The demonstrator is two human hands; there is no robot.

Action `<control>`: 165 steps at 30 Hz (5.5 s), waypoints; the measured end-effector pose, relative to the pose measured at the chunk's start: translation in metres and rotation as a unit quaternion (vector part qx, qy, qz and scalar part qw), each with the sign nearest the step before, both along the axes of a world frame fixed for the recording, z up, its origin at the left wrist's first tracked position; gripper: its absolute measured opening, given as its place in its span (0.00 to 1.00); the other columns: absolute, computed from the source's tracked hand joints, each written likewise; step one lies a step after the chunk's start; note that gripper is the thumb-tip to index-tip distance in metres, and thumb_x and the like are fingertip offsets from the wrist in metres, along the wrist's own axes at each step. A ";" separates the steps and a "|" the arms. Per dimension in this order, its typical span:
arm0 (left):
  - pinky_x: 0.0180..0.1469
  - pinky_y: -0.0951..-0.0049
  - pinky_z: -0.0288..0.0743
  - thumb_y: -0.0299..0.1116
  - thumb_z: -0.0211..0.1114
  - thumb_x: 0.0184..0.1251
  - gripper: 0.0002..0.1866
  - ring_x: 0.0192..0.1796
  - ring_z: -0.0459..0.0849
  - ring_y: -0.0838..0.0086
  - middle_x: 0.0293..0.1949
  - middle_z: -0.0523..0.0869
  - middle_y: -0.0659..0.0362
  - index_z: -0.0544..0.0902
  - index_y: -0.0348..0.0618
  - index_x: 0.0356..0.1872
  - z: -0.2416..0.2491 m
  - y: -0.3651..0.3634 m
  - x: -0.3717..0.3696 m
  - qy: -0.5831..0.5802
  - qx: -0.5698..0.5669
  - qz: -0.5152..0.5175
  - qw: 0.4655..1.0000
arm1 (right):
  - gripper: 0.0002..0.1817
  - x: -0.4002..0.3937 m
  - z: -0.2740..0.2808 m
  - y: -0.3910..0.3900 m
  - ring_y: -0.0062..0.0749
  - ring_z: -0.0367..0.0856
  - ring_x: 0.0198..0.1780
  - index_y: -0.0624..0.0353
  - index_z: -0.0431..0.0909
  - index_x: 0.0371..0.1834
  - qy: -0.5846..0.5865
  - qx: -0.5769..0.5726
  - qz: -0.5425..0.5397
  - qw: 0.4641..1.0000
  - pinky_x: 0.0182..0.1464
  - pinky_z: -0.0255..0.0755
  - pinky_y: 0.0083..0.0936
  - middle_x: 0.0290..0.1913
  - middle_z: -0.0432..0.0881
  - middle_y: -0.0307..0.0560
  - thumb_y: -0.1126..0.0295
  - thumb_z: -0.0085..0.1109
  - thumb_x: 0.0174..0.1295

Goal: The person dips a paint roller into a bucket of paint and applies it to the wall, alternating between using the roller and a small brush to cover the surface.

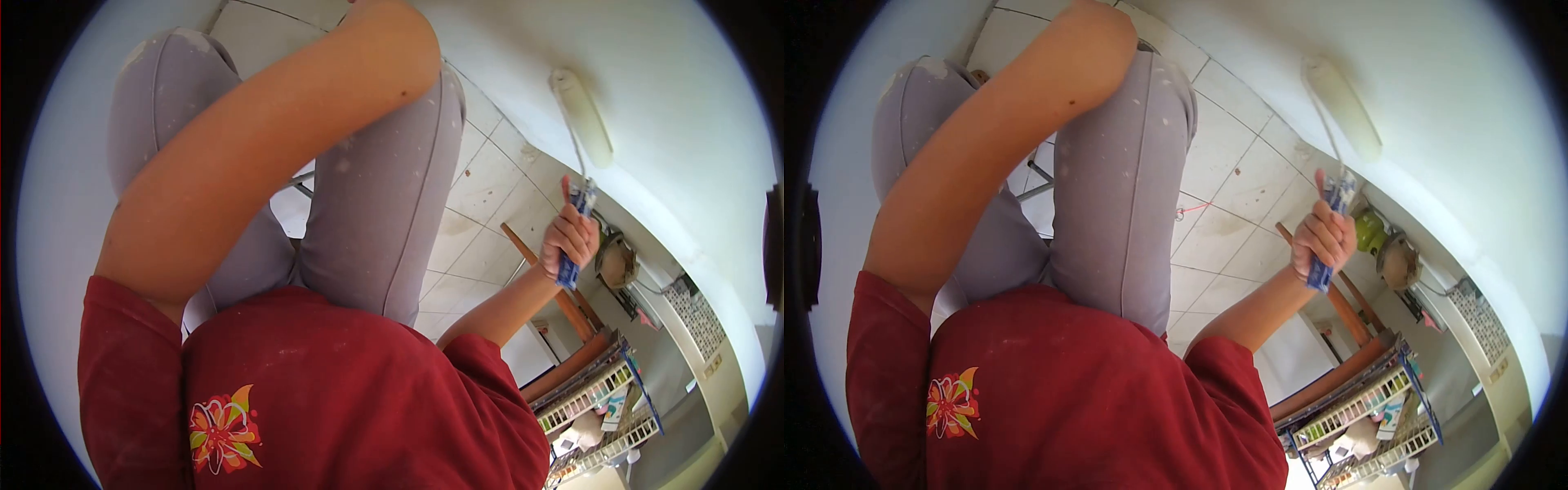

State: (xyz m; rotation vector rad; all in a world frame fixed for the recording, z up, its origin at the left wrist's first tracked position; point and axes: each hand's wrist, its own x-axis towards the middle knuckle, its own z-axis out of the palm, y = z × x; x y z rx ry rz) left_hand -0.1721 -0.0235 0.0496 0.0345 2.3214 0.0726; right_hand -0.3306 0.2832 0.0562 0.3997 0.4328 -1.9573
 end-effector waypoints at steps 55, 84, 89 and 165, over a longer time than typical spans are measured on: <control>0.59 0.62 0.66 0.40 0.60 0.54 0.28 0.58 0.73 0.56 0.56 0.76 0.49 0.71 0.45 0.58 -0.111 -0.089 0.097 0.038 0.126 0.226 0.965 | 0.11 0.101 0.015 0.004 0.20 0.61 0.10 0.57 0.65 0.30 0.391 0.368 -0.132 0.833 0.11 0.55 0.19 0.14 0.64 0.37 0.66 0.58 0.55; 0.58 0.65 0.67 0.38 0.58 0.55 0.27 0.57 0.75 0.60 0.52 0.79 0.50 0.71 0.47 0.59 -0.144 -0.091 0.090 0.019 0.120 0.216 0.969 | 0.27 -0.096 0.145 0.015 0.31 0.72 0.12 0.68 0.58 0.33 0.496 0.474 -0.377 0.622 0.13 0.71 0.32 0.15 0.71 0.50 0.51 0.52 0.61; 0.59 0.64 0.67 0.37 0.56 0.57 0.26 0.57 0.74 0.58 0.53 0.78 0.49 0.70 0.46 0.60 -0.131 -0.083 0.088 0.042 0.115 0.198 0.973 | 0.27 -0.042 0.097 -0.027 0.33 0.73 0.13 0.69 0.56 0.35 0.504 0.499 -0.309 0.634 0.12 0.70 0.33 0.16 0.71 0.52 0.53 0.54 0.61; 0.57 0.60 0.69 0.39 0.54 0.55 0.21 0.56 0.76 0.56 0.53 0.78 0.49 0.78 0.43 0.50 -0.150 -0.090 0.084 0.008 0.063 0.157 0.986 | 0.22 0.016 0.171 0.042 0.18 0.62 0.10 0.58 0.65 0.28 0.473 0.415 -0.231 0.742 0.11 0.56 0.16 0.15 0.67 0.37 0.50 0.60 0.56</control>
